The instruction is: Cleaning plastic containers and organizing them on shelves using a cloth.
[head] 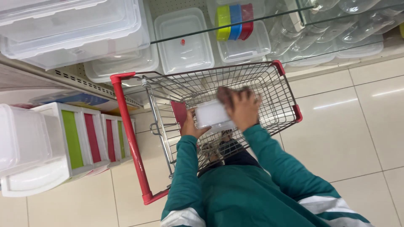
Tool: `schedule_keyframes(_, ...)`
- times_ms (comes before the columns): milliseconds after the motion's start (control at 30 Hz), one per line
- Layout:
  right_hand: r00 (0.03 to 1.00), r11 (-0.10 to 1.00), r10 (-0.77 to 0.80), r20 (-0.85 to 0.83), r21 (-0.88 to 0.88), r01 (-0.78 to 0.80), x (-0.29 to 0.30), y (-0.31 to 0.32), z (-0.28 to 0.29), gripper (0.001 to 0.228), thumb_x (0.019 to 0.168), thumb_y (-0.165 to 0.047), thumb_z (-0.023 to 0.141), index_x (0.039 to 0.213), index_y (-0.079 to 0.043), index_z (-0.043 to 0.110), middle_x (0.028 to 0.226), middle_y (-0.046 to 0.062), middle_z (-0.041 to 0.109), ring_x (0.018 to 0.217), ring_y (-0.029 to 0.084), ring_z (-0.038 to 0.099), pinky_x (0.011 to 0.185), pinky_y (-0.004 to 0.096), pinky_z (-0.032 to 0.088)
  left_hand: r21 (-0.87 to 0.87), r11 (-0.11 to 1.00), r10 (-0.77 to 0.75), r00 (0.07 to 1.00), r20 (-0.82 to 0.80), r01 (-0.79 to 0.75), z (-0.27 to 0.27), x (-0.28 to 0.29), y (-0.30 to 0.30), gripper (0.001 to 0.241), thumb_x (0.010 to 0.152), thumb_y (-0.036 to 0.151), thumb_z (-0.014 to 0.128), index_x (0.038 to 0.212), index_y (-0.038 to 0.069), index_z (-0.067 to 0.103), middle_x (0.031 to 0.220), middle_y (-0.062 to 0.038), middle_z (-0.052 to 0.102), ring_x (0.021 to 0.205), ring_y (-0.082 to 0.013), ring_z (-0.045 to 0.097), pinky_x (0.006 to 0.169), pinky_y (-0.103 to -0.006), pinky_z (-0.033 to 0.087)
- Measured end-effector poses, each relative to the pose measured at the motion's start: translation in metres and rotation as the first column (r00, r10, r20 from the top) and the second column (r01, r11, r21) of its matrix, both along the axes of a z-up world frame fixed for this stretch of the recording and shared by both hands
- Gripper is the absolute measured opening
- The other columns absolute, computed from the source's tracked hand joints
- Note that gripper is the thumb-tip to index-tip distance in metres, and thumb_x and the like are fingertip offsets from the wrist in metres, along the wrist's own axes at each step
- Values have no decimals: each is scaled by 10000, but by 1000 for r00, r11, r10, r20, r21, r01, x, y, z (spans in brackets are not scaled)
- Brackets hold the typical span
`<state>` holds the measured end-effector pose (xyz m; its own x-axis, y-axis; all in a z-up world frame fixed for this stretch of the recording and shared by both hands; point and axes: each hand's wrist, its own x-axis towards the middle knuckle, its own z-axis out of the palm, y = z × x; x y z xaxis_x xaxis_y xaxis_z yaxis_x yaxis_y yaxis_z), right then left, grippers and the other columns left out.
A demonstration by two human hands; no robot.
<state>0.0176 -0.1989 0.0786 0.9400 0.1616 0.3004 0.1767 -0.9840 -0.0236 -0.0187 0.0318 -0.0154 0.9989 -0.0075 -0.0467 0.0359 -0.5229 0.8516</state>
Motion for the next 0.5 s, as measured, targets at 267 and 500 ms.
schedule_keyframes(267,989,953,93,-111,297,-56,-10,13,27,621,892,-370,722,1444,-153,537,1154,183,598,1036,370,596,933,570,425,-19,1000,12,994,108,-10,21,21,-40,999,523,267,1010,1316,24,454,1303,-221,622,1227,-383,609,1050,-433,496)
schedule_keyframes(500,984,886,176,-33,441,-144,-11,9,49,655,836,-321,765,1443,-204,549,1146,163,598,965,376,614,846,498,478,15,998,55,935,352,-64,17,33,-97,864,631,290,924,1369,48,547,1234,-157,663,1168,-366,631,1021,-466,508)
